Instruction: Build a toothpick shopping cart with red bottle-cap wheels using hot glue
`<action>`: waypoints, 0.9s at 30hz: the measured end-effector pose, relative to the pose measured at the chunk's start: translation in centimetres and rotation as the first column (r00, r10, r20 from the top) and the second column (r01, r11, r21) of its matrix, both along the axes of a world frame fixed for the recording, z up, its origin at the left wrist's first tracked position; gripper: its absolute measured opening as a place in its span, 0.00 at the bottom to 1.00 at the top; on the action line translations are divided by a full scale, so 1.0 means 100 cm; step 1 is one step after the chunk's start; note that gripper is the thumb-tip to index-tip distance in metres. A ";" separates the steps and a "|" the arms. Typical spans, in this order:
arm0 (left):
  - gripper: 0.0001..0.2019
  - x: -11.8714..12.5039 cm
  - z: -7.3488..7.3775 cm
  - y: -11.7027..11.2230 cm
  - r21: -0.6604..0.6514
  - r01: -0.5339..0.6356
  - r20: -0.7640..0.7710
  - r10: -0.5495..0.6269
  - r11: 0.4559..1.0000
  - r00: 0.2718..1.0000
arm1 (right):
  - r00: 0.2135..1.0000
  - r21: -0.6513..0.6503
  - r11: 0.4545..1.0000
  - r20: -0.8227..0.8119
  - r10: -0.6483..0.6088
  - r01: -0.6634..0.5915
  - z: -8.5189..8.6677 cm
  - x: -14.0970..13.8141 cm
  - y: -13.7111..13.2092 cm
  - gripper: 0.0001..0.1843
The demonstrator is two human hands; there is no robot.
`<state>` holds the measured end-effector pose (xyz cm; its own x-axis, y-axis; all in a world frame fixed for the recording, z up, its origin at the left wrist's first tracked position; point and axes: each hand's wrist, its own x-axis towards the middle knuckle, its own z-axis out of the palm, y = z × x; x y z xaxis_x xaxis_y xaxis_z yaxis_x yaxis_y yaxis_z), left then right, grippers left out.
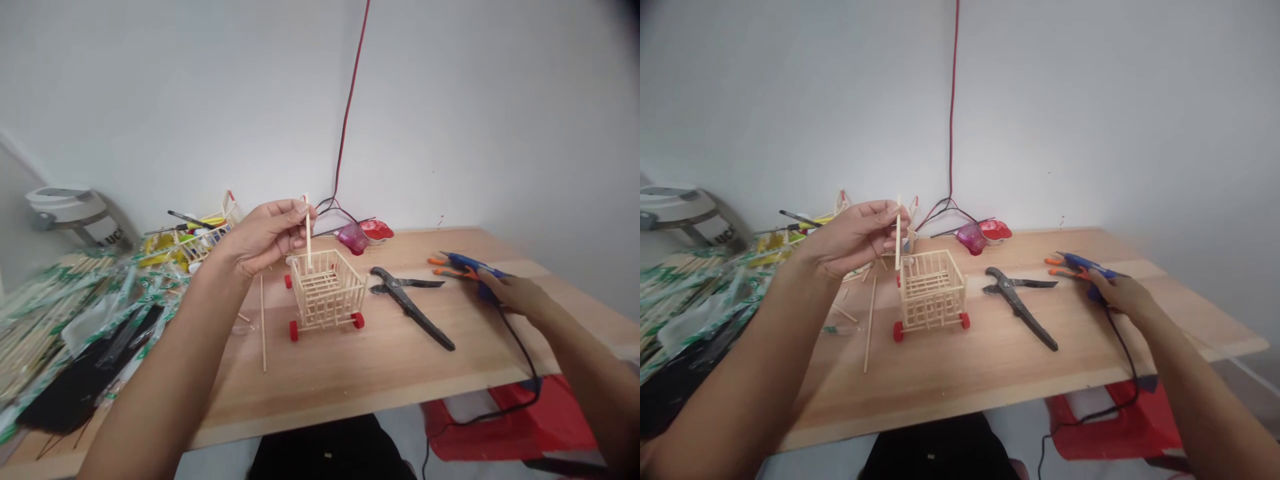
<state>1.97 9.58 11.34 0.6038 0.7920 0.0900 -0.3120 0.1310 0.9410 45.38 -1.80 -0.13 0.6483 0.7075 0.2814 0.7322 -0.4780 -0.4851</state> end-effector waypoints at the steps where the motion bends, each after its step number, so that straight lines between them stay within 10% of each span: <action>1: 0.08 0.000 0.000 0.000 0.005 0.007 -0.001 -0.007 1.000 1.000 | 0.999 -0.099 0.994 -0.021 -0.036 0.034 0.001 0.002 -0.001 0.24; 7: 0.09 0.000 -0.005 0.000 0.050 0.044 -0.081 -0.040 0.998 0.996 | 0.983 -0.290 0.940 0.086 -0.159 0.178 0.024 -0.026 -0.010 0.20; 13: 0.13 0.009 -0.002 -0.002 0.072 0.063 -0.159 -0.051 0.995 0.986 | 0.995 0.165 0.982 0.031 0.092 -0.096 0.049 -0.109 0.015 0.16; 18: 0.10 0.019 0.013 -0.010 0.123 0.120 -0.324 -0.075 0.985 0.943 | 0.880 0.362 0.845 -0.117 0.460 -0.393 0.026 -0.160 0.048 0.21; 27: 0.11 0.024 0.016 -0.017 0.258 0.144 -0.535 0.017 0.955 0.845 | 0.829 0.351 0.812 -0.147 0.540 -0.467 -0.003 -0.164 0.043 0.19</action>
<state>4.35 7.89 12.95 0.6709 0.7401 -0.0464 0.2402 -0.1577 0.9578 28.96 2.46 -0.43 0.2941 0.8619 0.4131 0.6797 0.1153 -0.7244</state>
